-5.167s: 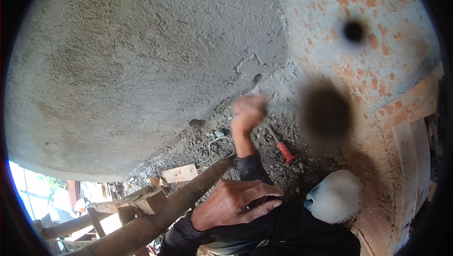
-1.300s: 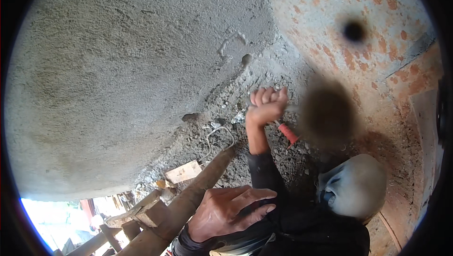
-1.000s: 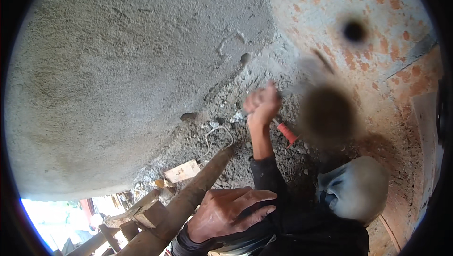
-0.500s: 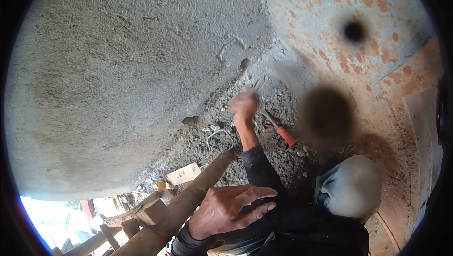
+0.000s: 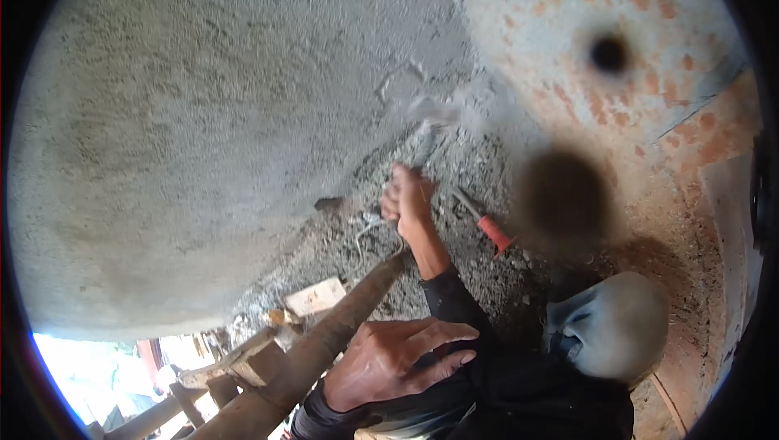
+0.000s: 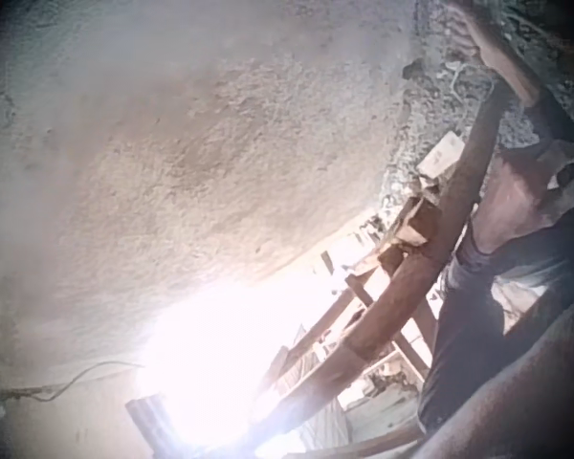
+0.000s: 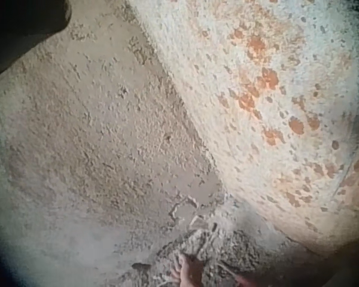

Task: Chipping a hole in a concrete wall using a hammer and chisel to prepare for installing an electrical junction box.

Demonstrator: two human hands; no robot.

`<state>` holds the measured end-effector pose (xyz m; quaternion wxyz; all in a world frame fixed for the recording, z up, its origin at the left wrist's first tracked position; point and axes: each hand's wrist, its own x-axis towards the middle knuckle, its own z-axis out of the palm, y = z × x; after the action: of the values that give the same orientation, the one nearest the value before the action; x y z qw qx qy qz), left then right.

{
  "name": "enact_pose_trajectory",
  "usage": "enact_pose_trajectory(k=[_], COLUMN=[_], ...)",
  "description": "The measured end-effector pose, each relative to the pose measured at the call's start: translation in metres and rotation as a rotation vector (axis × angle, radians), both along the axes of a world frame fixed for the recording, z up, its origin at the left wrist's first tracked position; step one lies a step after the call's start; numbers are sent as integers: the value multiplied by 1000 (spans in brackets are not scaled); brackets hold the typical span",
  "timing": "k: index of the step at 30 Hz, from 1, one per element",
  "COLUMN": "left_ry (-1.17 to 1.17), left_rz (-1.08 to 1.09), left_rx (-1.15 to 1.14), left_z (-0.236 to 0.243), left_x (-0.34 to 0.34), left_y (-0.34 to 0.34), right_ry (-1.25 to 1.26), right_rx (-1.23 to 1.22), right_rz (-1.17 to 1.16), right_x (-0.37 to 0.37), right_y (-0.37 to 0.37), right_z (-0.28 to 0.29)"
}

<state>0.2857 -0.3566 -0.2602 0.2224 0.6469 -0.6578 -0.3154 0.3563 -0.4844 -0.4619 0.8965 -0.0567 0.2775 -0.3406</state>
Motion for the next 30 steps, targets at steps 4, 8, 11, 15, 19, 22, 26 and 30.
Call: enact_pose_trajectory(k=[4,8,11,15,19,22,26,30], left_ry=[-37,30,33,49,12,23,68,33], left_rz=[20,4,-22,-5,-45,-34,-33,-51], left_rx=[57,38,44,-7,39,36,21,22], left_z=[15,9,5,14,4,2,10,3], left_x=[-8,-13,-4,-9,-11,-3,-20,-15], left_y=[9,-4,-1,6,-6,1,-6,-10], right_ry=[-213,153,81,-67,-43,58,-815,141], right_rx=[-213,69,73,-134,193,90,-361,66], right_rz=[-838,126,-17,-783,155,-55,-1056,157], right_x=[-47,15,2,-23,26,4,-20,19], right_y=[-28,-13,2,-8,-1,8,-50,-3], right_z=[9,-5,11,5,-13,20,-65,-22])
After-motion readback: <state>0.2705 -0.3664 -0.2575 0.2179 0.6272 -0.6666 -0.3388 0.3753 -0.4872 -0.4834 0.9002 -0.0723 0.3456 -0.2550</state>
